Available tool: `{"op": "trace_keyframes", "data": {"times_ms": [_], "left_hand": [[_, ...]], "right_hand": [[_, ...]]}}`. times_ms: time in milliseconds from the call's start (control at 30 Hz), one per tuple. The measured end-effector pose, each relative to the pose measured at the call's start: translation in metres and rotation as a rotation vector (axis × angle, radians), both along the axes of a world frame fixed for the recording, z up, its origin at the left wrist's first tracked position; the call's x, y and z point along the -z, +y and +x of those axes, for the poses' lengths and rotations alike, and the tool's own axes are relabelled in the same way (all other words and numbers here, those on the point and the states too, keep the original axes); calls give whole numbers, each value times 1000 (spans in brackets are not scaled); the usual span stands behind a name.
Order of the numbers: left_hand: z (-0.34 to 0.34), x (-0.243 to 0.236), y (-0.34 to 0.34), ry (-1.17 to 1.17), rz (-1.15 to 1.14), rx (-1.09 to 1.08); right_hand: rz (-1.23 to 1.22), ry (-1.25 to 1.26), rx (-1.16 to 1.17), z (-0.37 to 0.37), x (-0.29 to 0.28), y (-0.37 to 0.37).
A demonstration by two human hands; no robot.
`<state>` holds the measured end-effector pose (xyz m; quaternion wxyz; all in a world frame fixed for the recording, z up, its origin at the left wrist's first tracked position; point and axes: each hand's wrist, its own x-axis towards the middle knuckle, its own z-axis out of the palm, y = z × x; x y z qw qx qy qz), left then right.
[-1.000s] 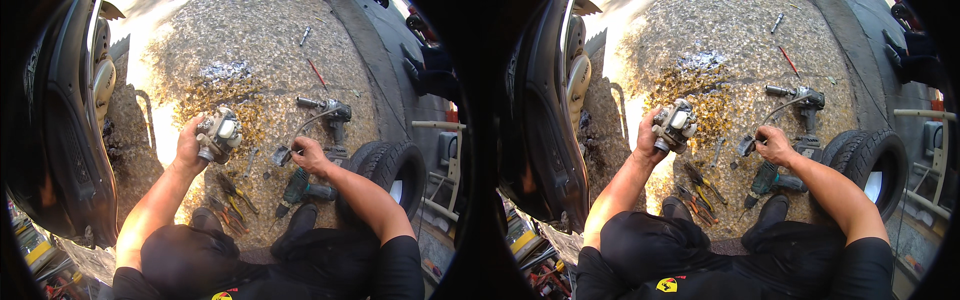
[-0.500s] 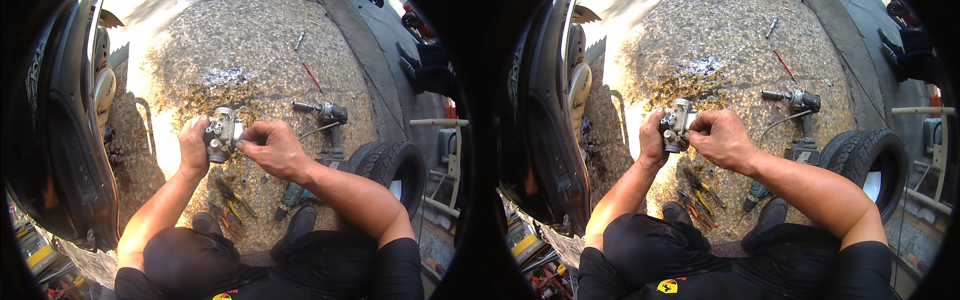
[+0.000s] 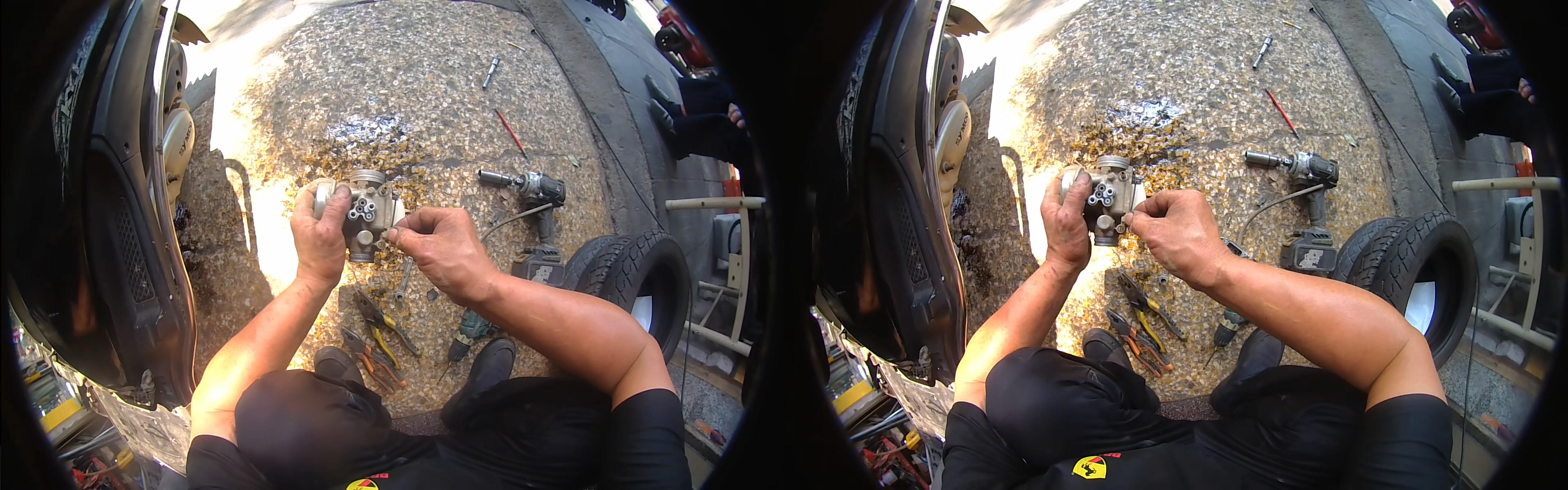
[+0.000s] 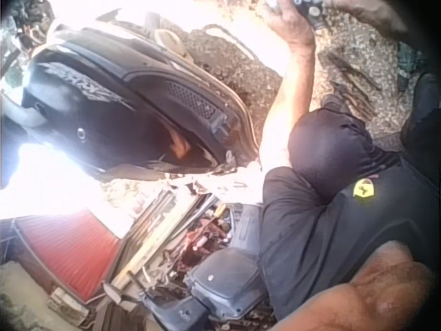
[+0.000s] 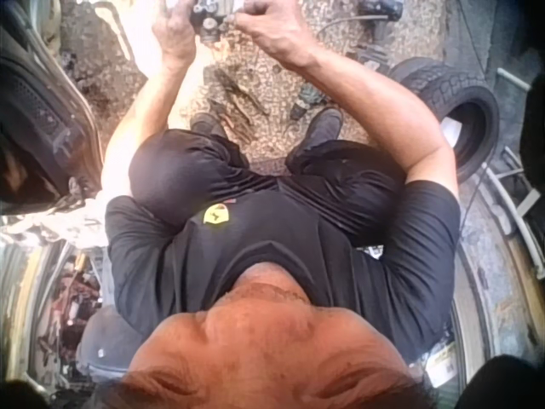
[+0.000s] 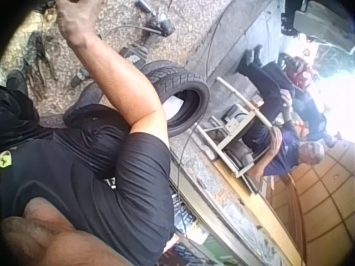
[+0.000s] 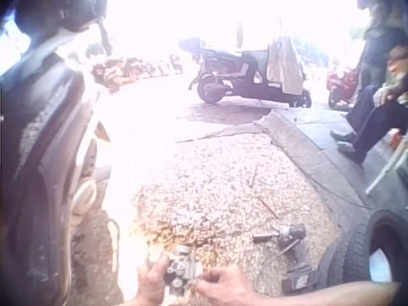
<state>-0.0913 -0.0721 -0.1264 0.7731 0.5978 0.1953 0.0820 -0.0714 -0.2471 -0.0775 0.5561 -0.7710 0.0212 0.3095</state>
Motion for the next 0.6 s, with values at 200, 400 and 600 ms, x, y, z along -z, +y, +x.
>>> {"op": "trace_keyframes", "data": {"times_ms": [200,400,600], "left_hand": [[-2,-1,3,-31,37,4],[-2,0,8,-104,146,29],[-4,0,7,-124,223,72]], "right_hand": [[87,-71,80,1,11,-3],[164,-90,167,22,12,-10],[88,-149,26,34,8,-13]]}}
